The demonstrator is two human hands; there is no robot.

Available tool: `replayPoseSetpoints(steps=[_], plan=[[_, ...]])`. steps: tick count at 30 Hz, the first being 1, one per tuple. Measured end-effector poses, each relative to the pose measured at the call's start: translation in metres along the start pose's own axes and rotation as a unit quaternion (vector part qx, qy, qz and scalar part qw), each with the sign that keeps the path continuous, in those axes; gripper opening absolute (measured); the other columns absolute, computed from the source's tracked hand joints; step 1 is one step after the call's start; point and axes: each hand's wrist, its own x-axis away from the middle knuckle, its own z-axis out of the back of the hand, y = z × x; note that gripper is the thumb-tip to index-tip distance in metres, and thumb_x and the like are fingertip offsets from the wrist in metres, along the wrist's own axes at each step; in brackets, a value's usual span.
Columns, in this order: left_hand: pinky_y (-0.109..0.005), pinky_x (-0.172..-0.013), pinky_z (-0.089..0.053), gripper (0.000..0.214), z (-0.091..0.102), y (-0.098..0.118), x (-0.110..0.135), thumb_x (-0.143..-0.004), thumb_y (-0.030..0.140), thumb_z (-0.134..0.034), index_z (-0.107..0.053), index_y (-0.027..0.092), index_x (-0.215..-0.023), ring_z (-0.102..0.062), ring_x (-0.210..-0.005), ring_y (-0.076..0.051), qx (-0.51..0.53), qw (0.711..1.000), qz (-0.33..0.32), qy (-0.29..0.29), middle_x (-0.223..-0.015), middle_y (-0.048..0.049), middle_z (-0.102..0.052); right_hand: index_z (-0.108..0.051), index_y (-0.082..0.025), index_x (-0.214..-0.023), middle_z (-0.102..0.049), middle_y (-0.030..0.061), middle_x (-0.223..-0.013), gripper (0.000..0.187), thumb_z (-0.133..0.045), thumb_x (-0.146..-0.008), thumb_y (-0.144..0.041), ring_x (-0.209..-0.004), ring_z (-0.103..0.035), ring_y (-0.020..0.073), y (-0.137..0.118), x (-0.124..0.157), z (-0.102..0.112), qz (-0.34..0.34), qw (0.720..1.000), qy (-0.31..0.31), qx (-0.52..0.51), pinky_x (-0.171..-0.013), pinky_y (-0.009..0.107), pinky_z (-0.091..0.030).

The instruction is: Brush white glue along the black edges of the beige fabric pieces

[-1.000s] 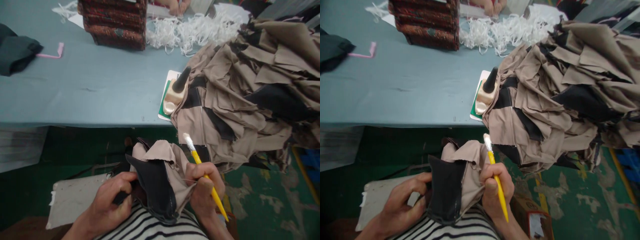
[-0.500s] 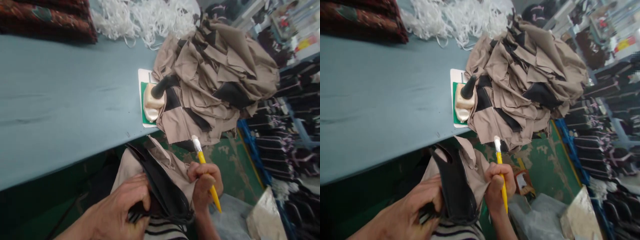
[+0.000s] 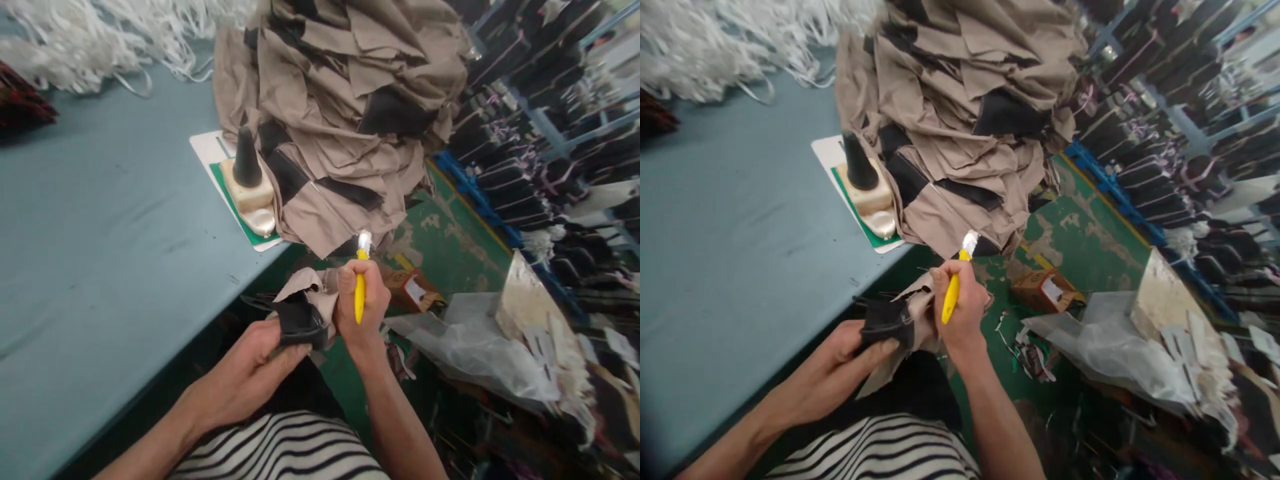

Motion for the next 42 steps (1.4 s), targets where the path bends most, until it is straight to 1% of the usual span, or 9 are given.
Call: replayPoseSetpoints(steps=[3, 7, 13, 17, 21, 24, 30, 38, 42], plan=[[-0.025, -0.062, -0.049, 0.037, -0.001, 0.009, -0.008, -0.106, 0.043, -0.056, -0.069, 0.018, -0.082, -0.052, -0.064, -0.015, 0.014, 0.998, 0.047, 0.044, -0.071, 0.0007, -0.060, -0.056, -0.023, -0.087, -0.062, -0.0040, -0.068, 0.032, -0.053, -0.110, -0.045, -0.054, -0.058, 0.0110, 0.012, -0.005, 0.014, 0.006, 0.999, 0.019, -0.025, -0.056, 0.023, -0.043], [-0.034, -0.080, -0.060, 0.036, -0.003, 0.032, -0.018, -0.102, 0.049, -0.064, -0.081, 0.017, -0.104, -0.069, -0.087, -0.025, -0.011, 0.993, 0.064, 0.095, -0.091, -0.0061, -0.077, -0.057, -0.023, -0.089, -0.066, -0.0030, -0.071, 0.028, -0.054, -0.110, -0.041, -0.056, -0.061, 0.0113, 0.019, -0.013, 0.040, 0.043, 0.997, 0.011, -0.067, -0.057, 0.023, -0.046], [-0.044, -0.092, -0.065, 0.039, -0.006, 0.066, -0.016, -0.100, 0.053, -0.067, -0.085, 0.022, -0.115, -0.075, -0.094, -0.031, -0.068, 0.991, 0.052, 0.103, -0.100, -0.0074, -0.083, -0.058, -0.025, -0.096, -0.075, 0.0011, -0.082, 0.017, -0.056, -0.109, -0.036, -0.074, -0.075, 0.0165, 0.026, -0.016, 0.061, 0.115, 0.985, 0.039, -0.124, -0.073, 0.028, -0.059], [-0.044, -0.102, -0.062, 0.037, -0.011, 0.067, 0.000, -0.101, 0.050, -0.067, -0.083, 0.028, -0.125, -0.075, -0.104, -0.031, -0.101, 0.986, 0.058, 0.122, -0.113, -0.0060, -0.083, -0.056, -0.025, -0.106, -0.082, 0.0094, -0.112, 0.010, -0.057, -0.109, -0.034, -0.106, -0.080, 0.0219, 0.026, -0.010, 0.070, 0.129, 0.975, 0.030, -0.177, -0.095, 0.039, -0.062], [-0.039, -0.100, -0.062, 0.036, -0.021, 0.054, 0.008, -0.102, 0.050, -0.066, -0.081, 0.032, -0.129, -0.074, -0.109, -0.029, -0.089, 0.978, 0.060, 0.180, -0.120, -0.0037, -0.082, -0.055, -0.026, -0.106, -0.081, 0.0106, -0.122, 0.012, -0.056, -0.109, -0.037, -0.115, -0.078, 0.0226, 0.013, -0.004, 0.078, 0.140, 0.971, -0.012, -0.195, -0.096, 0.042, -0.064], [-0.038, -0.095, -0.064, 0.037, -0.028, 0.045, 0.006, -0.103, 0.051, -0.063, -0.081, 0.031, -0.128, -0.074, -0.103, -0.028, -0.106, 0.971, 0.060, 0.208, -0.119, -0.0037, -0.082, -0.054, -0.026, -0.106, -0.081, 0.0101, -0.119, 0.013, -0.058, -0.108, -0.038, -0.112, -0.079, 0.0223, 0.002, -0.001, 0.072, 0.157, 0.969, -0.042, -0.188, -0.093, 0.040, -0.065], [-0.045, -0.114, -0.055, 0.043, -0.025, 0.032, -0.008, -0.102, 0.051, -0.064, -0.079, 0.025, -0.133, -0.072, -0.118, -0.032, -0.069, 0.971, 0.056, 0.223, -0.123, -0.0064, -0.081, -0.054, -0.026, -0.106, -0.078, 0.0137, -0.129, 0.025, -0.076, -0.097, -0.032, -0.118, -0.078, 0.0237, 0.000, 0.004, 0.038, 0.161, 0.972, -0.059, -0.159, -0.099, 0.038, -0.063], [-0.028, -0.107, -0.053, 0.034, -0.001, 0.020, -0.026, -0.102, 0.042, -0.070, -0.079, 0.029, -0.133, -0.072, -0.117, -0.024, 0.078, 0.979, 0.080, 0.171, -0.129, -0.0022, -0.081, -0.054, -0.026, -0.104, -0.080, 0.0094, -0.121, 0.023, -0.075, -0.095, -0.022, -0.116, -0.073, 0.0248, 0.014, -0.014, 0.019, 0.183, 0.972, -0.071, -0.132, -0.104, 0.045, -0.058], [-0.026, -0.102, -0.054, 0.032, 0.012, 0.025, -0.037, -0.101, 0.040, -0.073, -0.081, 0.030, -0.130, -0.073, -0.113, -0.023, 0.094, 0.984, 0.095, 0.119, -0.124, -0.0019, -0.082, -0.054, -0.026, -0.104, -0.078, 0.0065, -0.111, 0.021, -0.071, -0.096, -0.019, -0.109, -0.073, 0.0231, 0.022, -0.027, 0.009, 0.130, 0.965, -0.095, -0.208, -0.104, 0.047, -0.056]])
